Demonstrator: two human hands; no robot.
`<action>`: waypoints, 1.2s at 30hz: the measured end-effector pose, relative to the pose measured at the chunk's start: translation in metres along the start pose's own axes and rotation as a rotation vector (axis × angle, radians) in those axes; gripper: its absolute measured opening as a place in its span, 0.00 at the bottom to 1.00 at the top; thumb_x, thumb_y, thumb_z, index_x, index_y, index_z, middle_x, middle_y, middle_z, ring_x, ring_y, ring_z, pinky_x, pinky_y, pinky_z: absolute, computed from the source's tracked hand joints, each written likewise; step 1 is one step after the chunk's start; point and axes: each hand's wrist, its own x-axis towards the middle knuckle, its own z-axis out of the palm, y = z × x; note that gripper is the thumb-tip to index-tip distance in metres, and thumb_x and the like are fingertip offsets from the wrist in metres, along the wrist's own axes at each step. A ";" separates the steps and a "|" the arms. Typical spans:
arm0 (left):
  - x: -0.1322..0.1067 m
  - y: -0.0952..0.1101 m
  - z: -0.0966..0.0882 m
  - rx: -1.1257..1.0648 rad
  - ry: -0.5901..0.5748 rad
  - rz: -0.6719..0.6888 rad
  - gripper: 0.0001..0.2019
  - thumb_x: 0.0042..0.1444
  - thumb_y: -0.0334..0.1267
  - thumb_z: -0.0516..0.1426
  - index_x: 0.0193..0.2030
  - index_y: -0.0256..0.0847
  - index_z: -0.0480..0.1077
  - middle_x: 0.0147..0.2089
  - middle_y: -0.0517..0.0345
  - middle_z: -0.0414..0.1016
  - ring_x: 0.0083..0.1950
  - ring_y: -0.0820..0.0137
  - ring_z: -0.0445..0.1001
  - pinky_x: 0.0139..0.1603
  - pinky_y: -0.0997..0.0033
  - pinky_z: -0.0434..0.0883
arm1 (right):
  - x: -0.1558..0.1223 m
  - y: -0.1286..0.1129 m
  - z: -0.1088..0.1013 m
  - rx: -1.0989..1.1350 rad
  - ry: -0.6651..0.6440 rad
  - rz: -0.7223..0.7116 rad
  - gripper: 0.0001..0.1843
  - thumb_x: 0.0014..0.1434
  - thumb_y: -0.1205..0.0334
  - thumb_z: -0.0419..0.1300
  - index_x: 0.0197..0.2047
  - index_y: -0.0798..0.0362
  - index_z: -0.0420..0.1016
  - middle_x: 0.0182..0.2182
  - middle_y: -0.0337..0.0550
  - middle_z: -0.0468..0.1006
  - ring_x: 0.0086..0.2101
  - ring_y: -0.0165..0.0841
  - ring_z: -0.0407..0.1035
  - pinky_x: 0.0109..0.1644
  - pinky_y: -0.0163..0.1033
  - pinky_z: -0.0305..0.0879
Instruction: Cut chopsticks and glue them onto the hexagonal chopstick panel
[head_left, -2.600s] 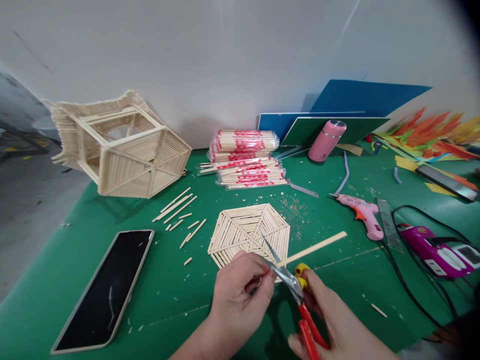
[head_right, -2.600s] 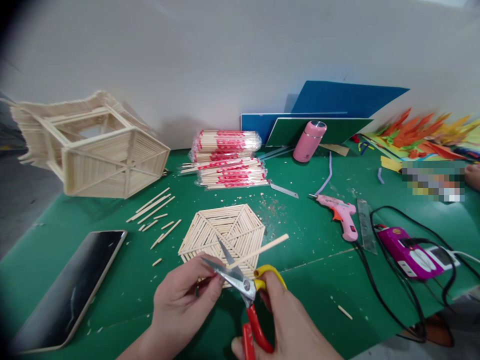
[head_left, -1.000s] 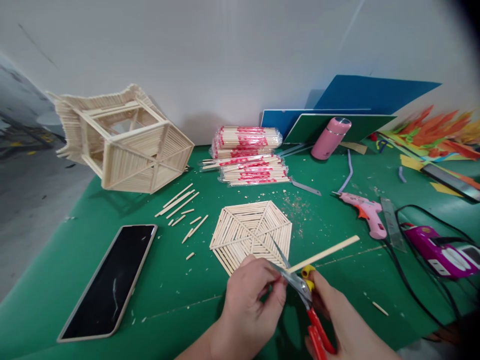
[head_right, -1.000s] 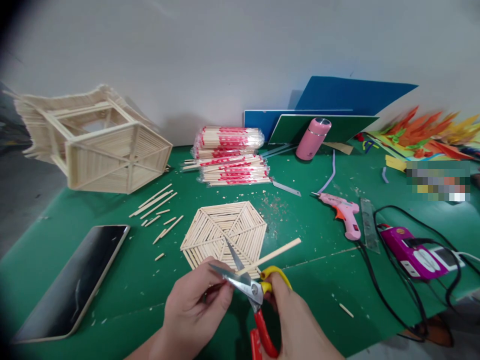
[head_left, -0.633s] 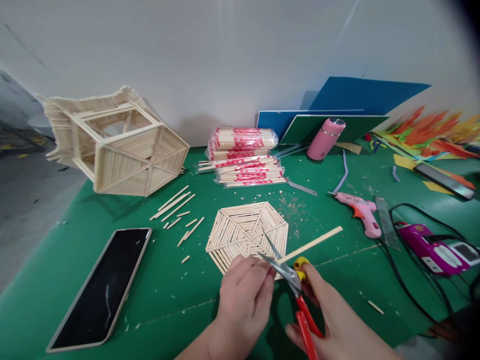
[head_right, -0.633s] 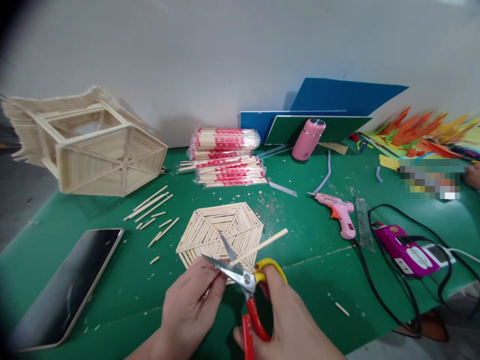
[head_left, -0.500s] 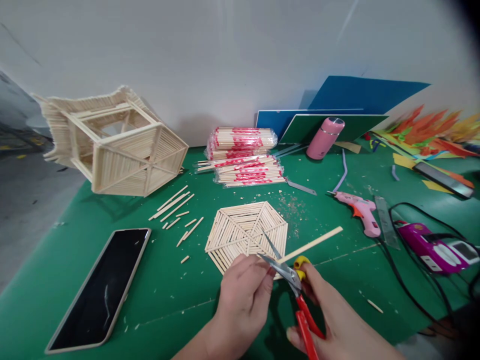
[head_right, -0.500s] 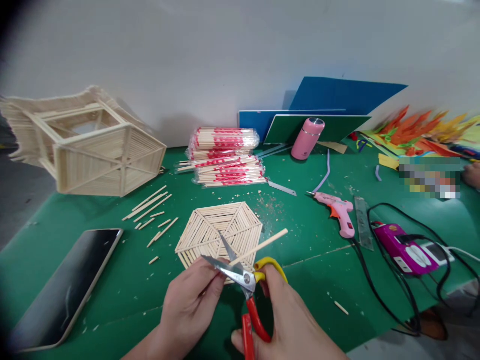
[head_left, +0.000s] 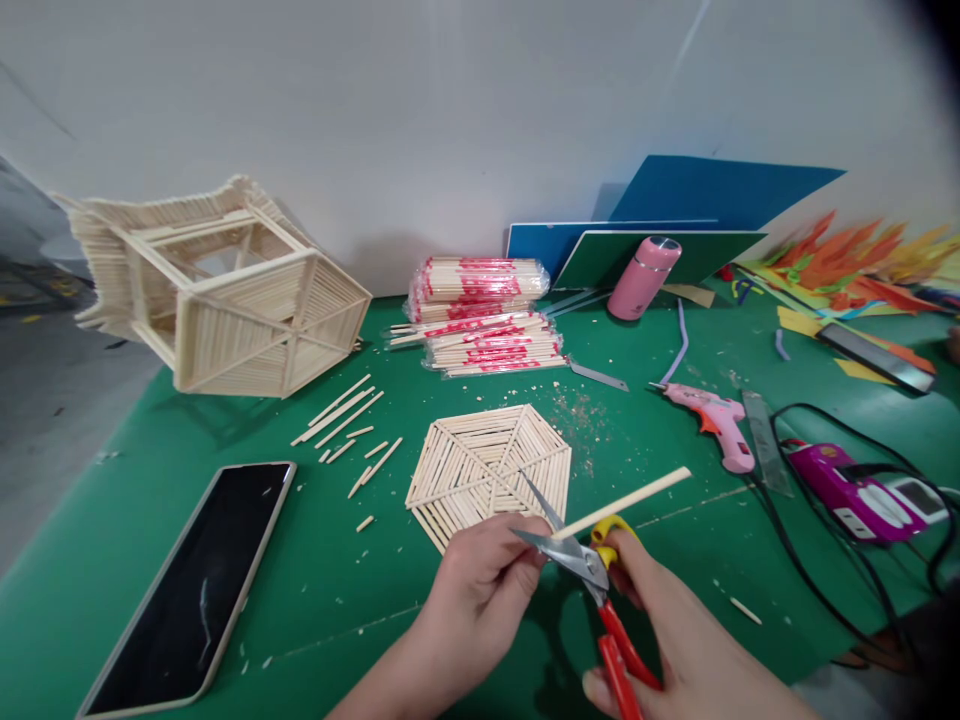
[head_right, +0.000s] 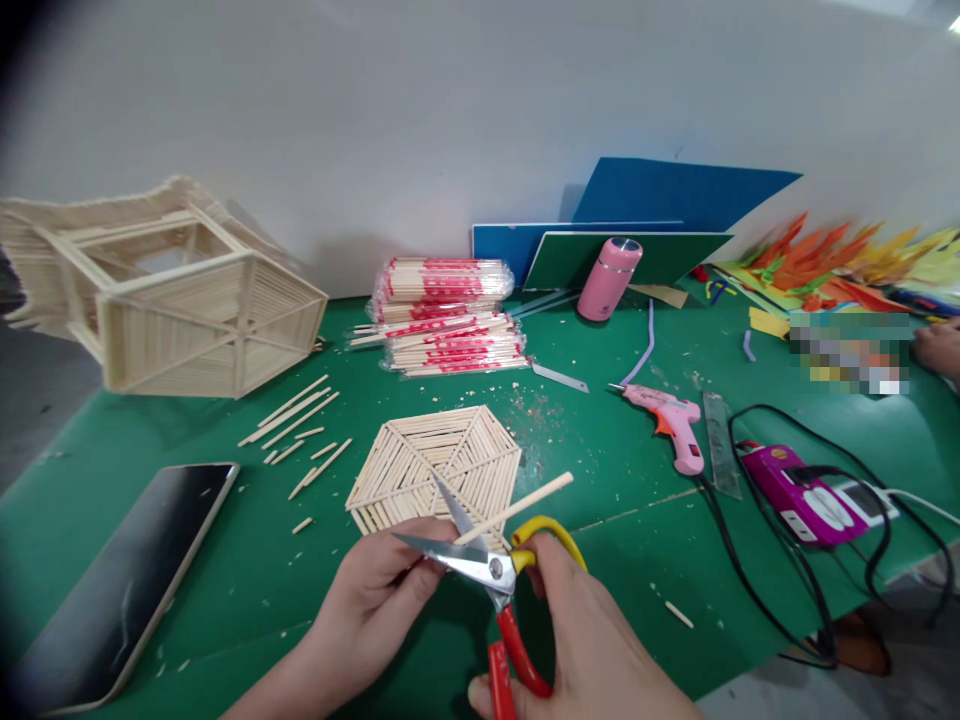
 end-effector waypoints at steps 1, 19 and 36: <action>0.000 0.000 -0.001 -0.008 -0.008 -0.013 0.10 0.52 0.25 0.48 0.29 0.39 0.69 0.28 0.58 0.74 0.29 0.75 0.73 0.30 0.80 0.69 | 0.000 0.001 0.000 -0.001 0.007 -0.014 0.27 0.42 0.59 0.60 0.44 0.54 0.54 0.27 0.38 0.70 0.25 0.31 0.67 0.29 0.36 0.64; -0.010 -0.013 0.007 0.311 0.042 0.110 0.09 0.54 0.26 0.48 0.27 0.37 0.66 0.25 0.57 0.71 0.26 0.74 0.68 0.26 0.77 0.65 | 0.002 0.011 0.016 0.097 0.099 -0.088 0.22 0.43 0.63 0.57 0.43 0.53 0.58 0.36 0.46 0.72 0.34 0.34 0.70 0.37 0.34 0.68; -0.015 -0.014 0.016 0.505 0.097 0.222 0.08 0.53 0.24 0.48 0.27 0.37 0.64 0.24 0.56 0.69 0.26 0.72 0.65 0.27 0.73 0.64 | -0.002 0.013 0.019 0.114 0.106 -0.093 0.19 0.43 0.68 0.56 0.41 0.52 0.57 0.35 0.43 0.71 0.34 0.32 0.68 0.38 0.34 0.66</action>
